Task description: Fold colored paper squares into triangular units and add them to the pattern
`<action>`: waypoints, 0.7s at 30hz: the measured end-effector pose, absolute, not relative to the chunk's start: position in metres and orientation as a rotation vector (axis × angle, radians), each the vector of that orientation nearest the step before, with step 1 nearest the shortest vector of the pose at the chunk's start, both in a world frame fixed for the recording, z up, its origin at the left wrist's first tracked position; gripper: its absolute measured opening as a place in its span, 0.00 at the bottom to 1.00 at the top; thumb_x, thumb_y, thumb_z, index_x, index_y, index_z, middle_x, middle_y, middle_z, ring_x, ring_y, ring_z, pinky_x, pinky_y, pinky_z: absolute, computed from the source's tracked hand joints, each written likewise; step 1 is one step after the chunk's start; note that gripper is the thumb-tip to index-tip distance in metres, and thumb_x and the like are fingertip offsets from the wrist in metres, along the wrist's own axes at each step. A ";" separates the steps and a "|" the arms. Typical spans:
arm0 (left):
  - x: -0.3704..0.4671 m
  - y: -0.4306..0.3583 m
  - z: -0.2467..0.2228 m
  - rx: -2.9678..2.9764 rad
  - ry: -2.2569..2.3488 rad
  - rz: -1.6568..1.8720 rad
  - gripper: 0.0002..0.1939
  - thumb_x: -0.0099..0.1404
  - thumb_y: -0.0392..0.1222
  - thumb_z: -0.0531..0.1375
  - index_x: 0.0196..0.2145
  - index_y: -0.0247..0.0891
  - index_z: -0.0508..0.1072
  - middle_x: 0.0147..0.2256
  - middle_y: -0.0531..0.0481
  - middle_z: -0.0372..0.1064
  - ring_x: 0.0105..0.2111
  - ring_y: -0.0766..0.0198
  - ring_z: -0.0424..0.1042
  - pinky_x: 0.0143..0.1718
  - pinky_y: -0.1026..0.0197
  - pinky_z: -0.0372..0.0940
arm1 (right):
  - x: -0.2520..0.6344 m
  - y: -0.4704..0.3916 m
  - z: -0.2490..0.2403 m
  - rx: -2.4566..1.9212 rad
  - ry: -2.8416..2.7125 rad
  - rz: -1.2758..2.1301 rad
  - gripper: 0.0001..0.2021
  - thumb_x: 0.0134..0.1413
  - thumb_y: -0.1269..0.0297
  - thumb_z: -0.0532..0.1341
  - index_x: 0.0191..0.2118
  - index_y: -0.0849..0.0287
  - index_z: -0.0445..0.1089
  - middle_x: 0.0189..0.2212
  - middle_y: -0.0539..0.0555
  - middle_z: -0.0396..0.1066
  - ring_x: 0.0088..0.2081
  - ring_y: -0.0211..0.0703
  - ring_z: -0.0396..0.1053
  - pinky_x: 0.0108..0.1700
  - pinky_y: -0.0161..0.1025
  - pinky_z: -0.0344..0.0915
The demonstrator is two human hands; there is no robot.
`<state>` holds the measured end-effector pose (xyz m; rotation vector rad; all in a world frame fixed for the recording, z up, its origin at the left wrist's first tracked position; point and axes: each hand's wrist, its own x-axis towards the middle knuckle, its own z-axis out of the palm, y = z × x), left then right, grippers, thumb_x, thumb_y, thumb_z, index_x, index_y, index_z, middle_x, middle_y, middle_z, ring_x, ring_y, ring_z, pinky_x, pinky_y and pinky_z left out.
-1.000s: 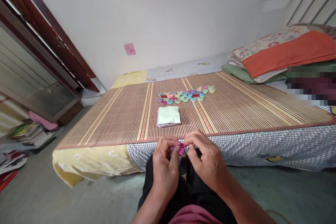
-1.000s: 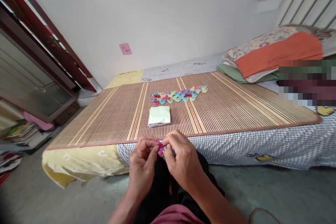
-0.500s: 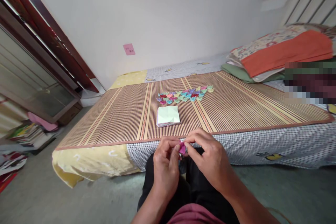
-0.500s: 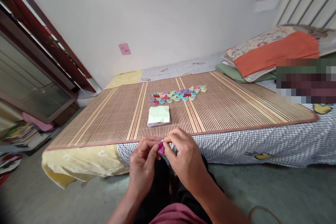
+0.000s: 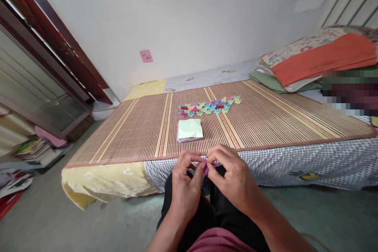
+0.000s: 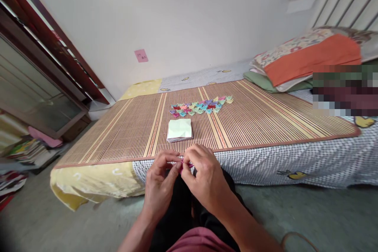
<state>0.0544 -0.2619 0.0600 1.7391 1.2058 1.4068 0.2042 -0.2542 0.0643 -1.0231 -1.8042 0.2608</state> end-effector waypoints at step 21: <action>0.057 -0.257 0.057 1.173 0.884 1.369 0.05 0.65 0.38 0.67 0.32 0.39 0.76 0.38 0.50 0.75 0.38 0.62 0.73 0.43 0.62 0.66 | 0.205 -0.254 0.062 -1.001 -1.820 0.277 0.11 0.59 0.78 0.56 0.29 0.55 0.59 0.30 0.53 0.67 0.35 0.47 0.65 0.40 0.43 0.60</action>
